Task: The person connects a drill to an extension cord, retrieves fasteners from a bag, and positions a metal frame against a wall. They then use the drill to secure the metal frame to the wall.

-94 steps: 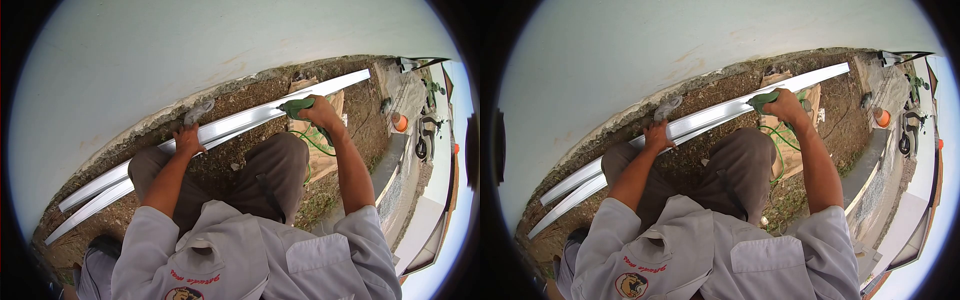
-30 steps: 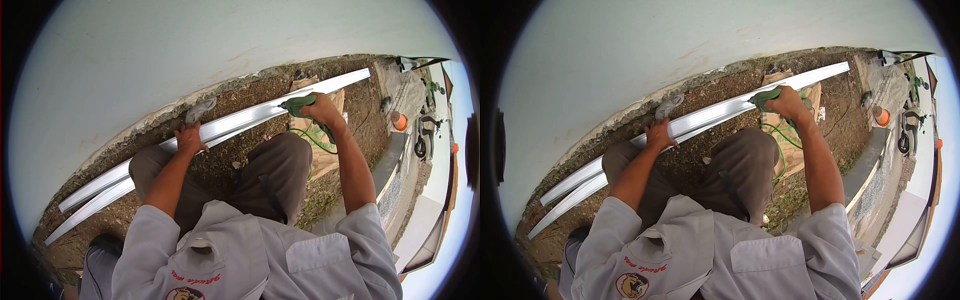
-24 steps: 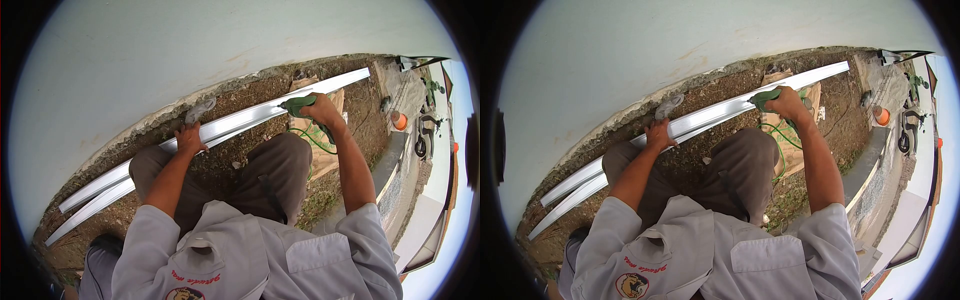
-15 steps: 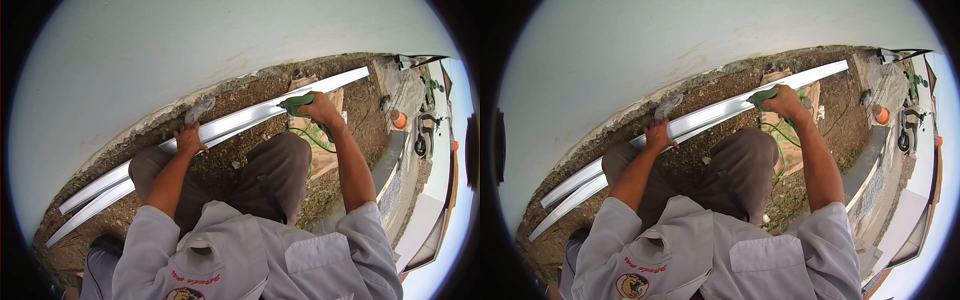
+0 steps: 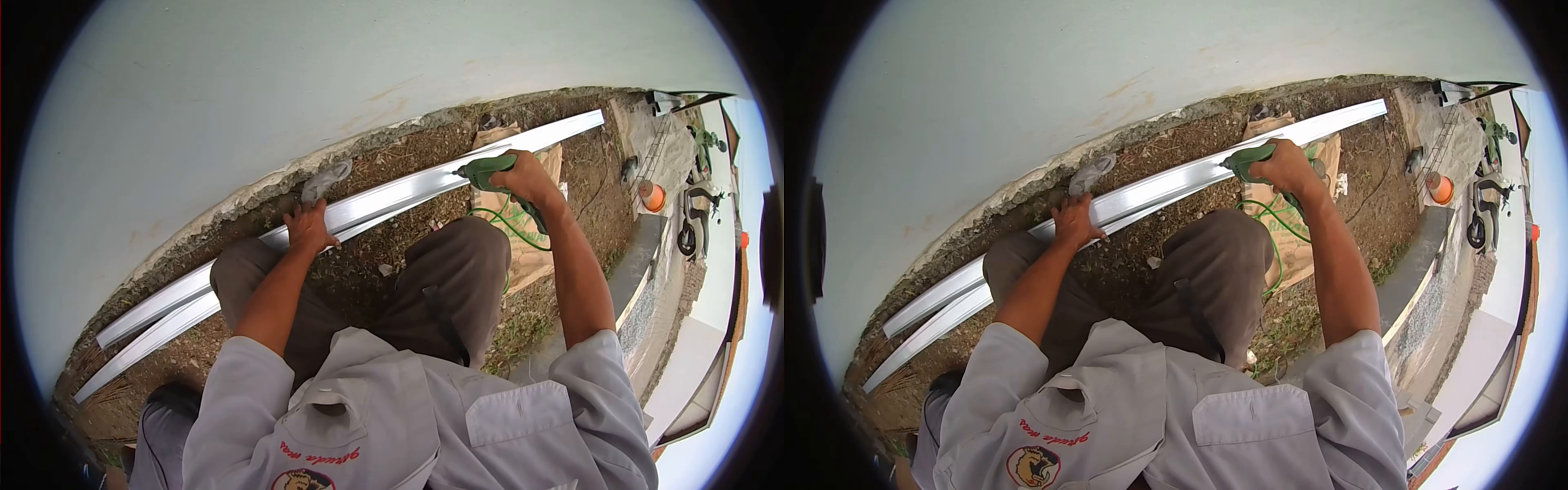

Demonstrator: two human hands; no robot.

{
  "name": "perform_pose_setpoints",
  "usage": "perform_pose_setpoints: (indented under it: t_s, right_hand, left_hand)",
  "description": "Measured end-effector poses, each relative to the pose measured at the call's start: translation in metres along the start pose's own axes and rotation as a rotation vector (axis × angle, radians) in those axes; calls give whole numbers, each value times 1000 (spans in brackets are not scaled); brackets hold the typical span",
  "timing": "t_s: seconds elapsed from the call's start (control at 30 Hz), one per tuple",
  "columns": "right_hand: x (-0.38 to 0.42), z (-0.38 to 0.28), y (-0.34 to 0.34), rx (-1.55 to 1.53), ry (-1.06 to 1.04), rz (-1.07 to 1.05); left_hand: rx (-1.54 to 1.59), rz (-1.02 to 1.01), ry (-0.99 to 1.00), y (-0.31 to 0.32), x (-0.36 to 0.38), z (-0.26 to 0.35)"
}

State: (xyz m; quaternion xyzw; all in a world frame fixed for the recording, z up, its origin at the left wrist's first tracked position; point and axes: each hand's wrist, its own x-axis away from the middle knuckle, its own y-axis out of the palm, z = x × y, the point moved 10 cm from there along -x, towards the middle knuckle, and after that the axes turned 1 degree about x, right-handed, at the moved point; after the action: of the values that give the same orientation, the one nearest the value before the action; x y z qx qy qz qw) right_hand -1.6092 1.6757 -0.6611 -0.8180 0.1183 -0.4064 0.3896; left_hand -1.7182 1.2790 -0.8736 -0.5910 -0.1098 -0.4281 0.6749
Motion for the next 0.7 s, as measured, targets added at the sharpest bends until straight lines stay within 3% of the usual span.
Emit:
perform_pose_setpoints:
  t_s: [0.7]
  right_hand:
    - [4,31,-3,-149,-58,37]
  left_hand:
    - [-29,-46,-14,3,-8,-3]
